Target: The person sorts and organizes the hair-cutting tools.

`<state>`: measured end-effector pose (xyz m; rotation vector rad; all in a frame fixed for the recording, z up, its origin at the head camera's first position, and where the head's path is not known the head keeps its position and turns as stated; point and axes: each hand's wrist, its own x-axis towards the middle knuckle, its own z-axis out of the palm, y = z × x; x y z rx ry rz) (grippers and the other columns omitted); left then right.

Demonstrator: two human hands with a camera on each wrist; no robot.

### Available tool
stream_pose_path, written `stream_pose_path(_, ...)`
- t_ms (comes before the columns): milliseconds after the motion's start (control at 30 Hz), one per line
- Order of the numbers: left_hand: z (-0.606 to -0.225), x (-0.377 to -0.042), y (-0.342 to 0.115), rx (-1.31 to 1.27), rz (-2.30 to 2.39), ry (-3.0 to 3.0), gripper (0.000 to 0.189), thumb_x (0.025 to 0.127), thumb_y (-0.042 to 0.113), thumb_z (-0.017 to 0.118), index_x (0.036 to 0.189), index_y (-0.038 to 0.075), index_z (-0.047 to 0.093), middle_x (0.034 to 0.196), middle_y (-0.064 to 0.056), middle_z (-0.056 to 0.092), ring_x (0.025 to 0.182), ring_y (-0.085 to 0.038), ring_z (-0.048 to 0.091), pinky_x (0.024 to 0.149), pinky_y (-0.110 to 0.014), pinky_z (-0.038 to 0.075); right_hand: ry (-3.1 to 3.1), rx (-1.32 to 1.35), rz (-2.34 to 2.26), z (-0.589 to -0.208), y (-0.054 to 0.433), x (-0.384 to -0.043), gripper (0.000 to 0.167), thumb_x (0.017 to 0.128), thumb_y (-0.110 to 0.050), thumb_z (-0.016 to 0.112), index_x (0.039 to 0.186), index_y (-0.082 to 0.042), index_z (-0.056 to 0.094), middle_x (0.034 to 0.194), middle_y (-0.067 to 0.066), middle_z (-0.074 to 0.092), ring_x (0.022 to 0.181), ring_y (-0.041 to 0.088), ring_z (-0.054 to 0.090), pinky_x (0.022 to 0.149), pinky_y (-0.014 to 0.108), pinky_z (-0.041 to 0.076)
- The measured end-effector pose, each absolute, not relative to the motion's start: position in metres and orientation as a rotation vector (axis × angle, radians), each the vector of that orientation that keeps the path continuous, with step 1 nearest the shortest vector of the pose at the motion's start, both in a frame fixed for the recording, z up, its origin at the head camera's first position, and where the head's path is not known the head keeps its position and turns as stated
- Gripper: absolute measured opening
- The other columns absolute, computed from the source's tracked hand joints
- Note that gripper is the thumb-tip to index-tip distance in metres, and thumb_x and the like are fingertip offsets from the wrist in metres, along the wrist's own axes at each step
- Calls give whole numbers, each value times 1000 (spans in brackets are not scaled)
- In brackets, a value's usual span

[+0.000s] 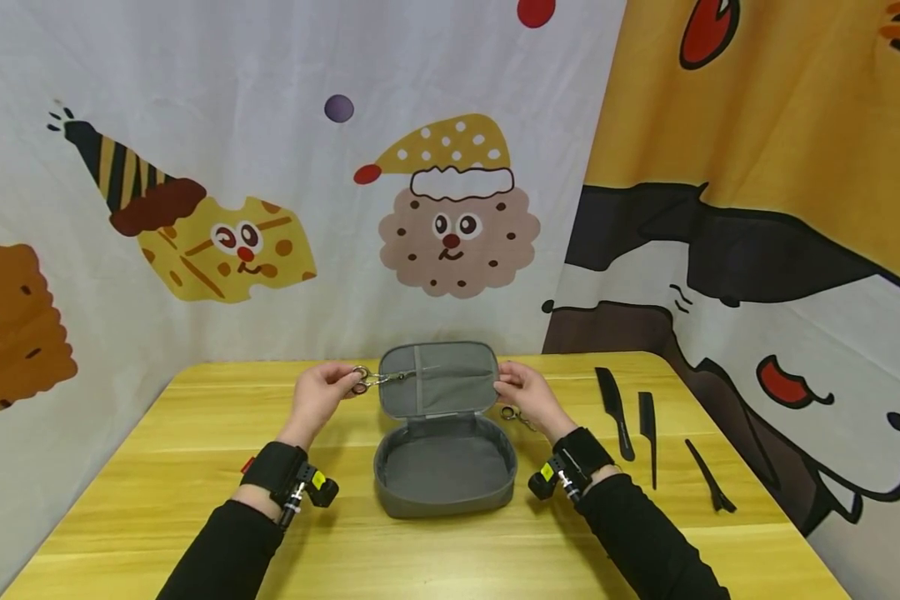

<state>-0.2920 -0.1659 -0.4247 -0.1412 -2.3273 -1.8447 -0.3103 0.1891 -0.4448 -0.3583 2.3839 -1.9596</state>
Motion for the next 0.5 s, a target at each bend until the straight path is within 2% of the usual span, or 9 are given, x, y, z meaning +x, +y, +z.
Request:
stream_pose_path(133,-427,-291,-162,-191,-1596,-2323,15,92,8,71,102,-3,74,92,-14,73,80,-19,70,75,-30,58,2366,-365,-1972,-445,189,-309,31,99,4,55,129,9,56,112,23,65,93,21,67,87,44,55)
stream_pose_path(333,-430,-292,-157,-232,-1425,-2249,9,90,8,73,94,1,76,86,-11,73,76,-26,68,64,-21,51,2366,-360,-1969,-444,190,-308,31,99,3,56,130,8,56,111,21,66,93,20,67,86,43,56)
stream_pose_path(500,-432,-293,-150,-272,-1348,-2191,5,88,7,75,91,4,77,82,-9,73,69,-21,64,59,-22,45,2362,-360,-1977,-444,190,-308,31,99,3,56,129,9,56,111,21,66,93,20,68,86,42,56)
